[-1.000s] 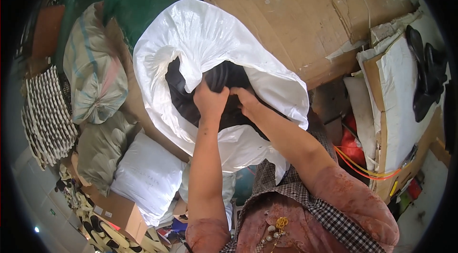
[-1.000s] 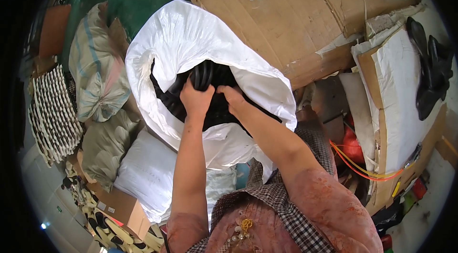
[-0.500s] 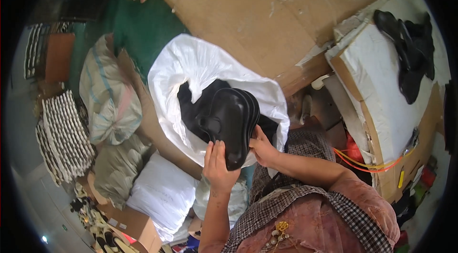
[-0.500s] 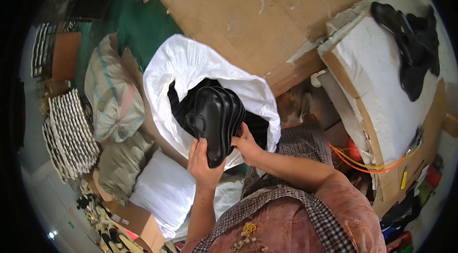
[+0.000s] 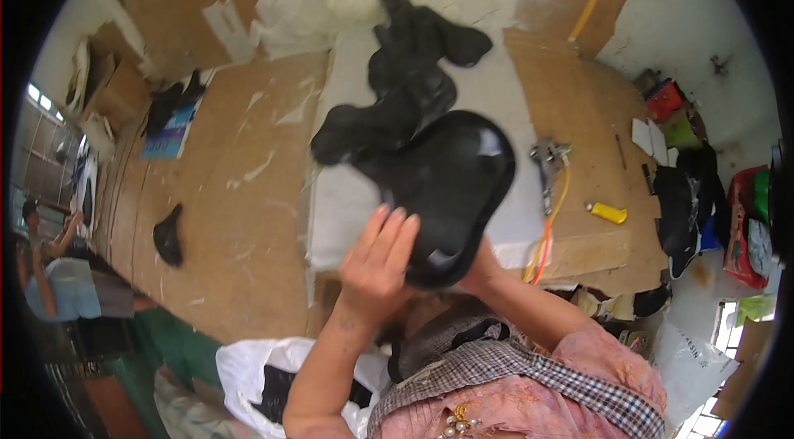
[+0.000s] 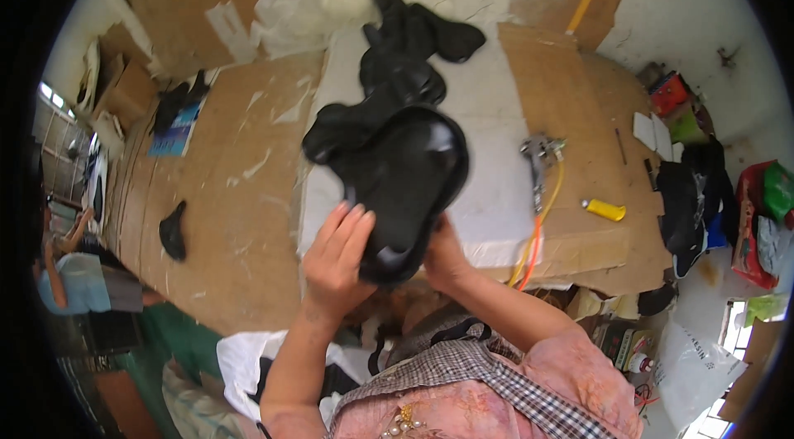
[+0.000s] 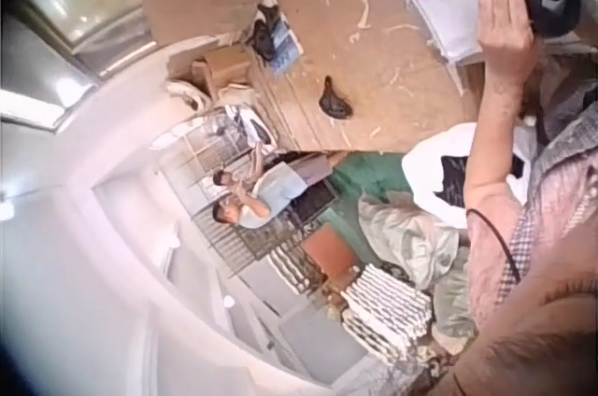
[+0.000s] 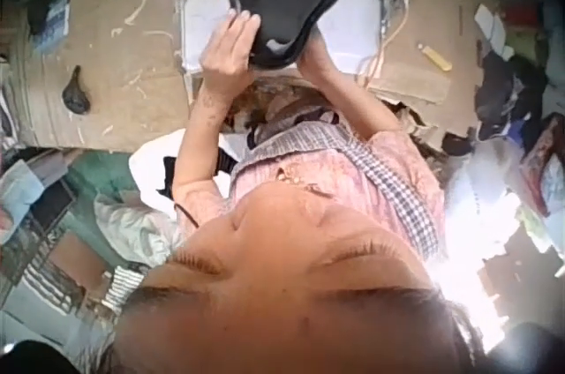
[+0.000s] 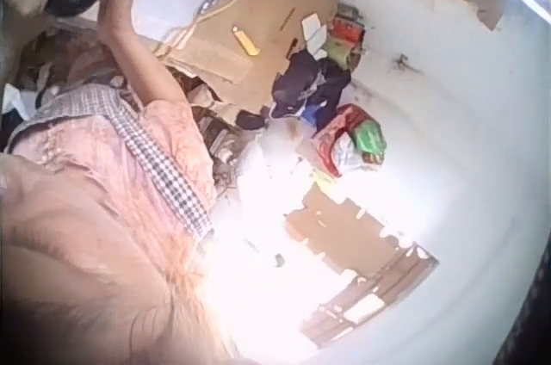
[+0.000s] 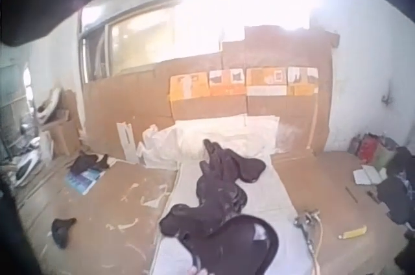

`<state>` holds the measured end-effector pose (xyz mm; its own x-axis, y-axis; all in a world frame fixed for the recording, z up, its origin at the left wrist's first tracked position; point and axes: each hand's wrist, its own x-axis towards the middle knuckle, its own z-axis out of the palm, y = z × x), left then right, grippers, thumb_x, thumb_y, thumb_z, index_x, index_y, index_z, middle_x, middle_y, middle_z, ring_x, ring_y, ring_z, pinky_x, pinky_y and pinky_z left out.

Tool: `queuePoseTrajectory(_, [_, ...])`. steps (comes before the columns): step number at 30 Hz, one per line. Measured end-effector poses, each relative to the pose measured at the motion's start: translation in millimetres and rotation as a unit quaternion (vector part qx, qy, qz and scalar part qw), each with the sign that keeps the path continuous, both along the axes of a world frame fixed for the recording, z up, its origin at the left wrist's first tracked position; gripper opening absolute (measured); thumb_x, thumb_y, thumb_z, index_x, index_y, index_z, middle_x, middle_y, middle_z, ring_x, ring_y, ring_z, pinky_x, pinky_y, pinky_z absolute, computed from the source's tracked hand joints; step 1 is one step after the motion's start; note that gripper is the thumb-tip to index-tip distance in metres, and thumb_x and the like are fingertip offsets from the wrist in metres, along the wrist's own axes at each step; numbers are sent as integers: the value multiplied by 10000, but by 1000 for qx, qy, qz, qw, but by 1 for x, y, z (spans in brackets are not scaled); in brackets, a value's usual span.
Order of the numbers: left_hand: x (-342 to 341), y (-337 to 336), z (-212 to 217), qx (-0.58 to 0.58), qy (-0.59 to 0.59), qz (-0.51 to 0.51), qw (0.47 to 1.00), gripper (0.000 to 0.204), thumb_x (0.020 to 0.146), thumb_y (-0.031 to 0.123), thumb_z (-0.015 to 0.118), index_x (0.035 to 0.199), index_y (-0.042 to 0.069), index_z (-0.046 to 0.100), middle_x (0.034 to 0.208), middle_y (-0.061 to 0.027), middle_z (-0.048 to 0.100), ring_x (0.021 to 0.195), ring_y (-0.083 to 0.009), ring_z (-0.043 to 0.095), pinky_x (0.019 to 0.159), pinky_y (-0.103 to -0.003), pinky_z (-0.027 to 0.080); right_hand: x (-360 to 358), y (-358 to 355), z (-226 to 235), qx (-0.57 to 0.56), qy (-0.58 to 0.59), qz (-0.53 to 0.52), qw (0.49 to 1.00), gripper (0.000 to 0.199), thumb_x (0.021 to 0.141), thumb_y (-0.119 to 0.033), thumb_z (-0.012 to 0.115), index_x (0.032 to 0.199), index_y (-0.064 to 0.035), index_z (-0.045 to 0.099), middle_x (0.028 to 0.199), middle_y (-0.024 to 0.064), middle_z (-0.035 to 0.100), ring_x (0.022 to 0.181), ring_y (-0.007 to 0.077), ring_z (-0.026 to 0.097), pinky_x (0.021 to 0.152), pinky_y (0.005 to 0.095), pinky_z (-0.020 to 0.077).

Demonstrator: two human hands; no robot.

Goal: Taking bicycle seats out of a bag, arranging them on a table, and spraying them with a hand-held spray gun.

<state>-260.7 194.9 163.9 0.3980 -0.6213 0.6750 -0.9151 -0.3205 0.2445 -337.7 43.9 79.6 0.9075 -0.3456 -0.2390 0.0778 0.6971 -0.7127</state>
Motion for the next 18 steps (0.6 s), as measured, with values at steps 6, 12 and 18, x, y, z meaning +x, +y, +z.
queuePoseTrajectory(6, [95, -194, 13, -110, 121, -220, 962, 526, 520, 71, 694, 1037, 17, 609, 1006, -171, 618, 969, -341, 591, 860, -386, 484, 25, -148, 67, -87, 113, -174, 974, 545, 761, -214, 629, 1230, -91, 379, 1124, 57, 502, 968, 200, 530, 816, 373, 456])
queuePoseTrajectory(12, [230, -276, -6, -129, 367, -63, 919, 978, 585, 169, 721, 1395, -1, 200, 1408, -220, 258, 1315, -307, 270, 1076, -335, 257, 116, -215, 78, -94, 72, -143, 983, 854, 754, -552, 652, 1373, -102, 275, 1242, 105, 420, 1107, 258, 420, 907, 436, 367])
queuePoseTrajectory(18, [231, -206, -22, -169, 432, 47, 885, 873, 644, 182, 712, 1390, 49, 278, 1374, -174, 367, 1188, -289, 461, 956, -386, 416, 216, -292, 21, -319, 223, -14, 921, 803, 753, -499, 669, 1377, -111, 346, 1314, 86, 448, 1126, 246, 450, 891, 393, 390])
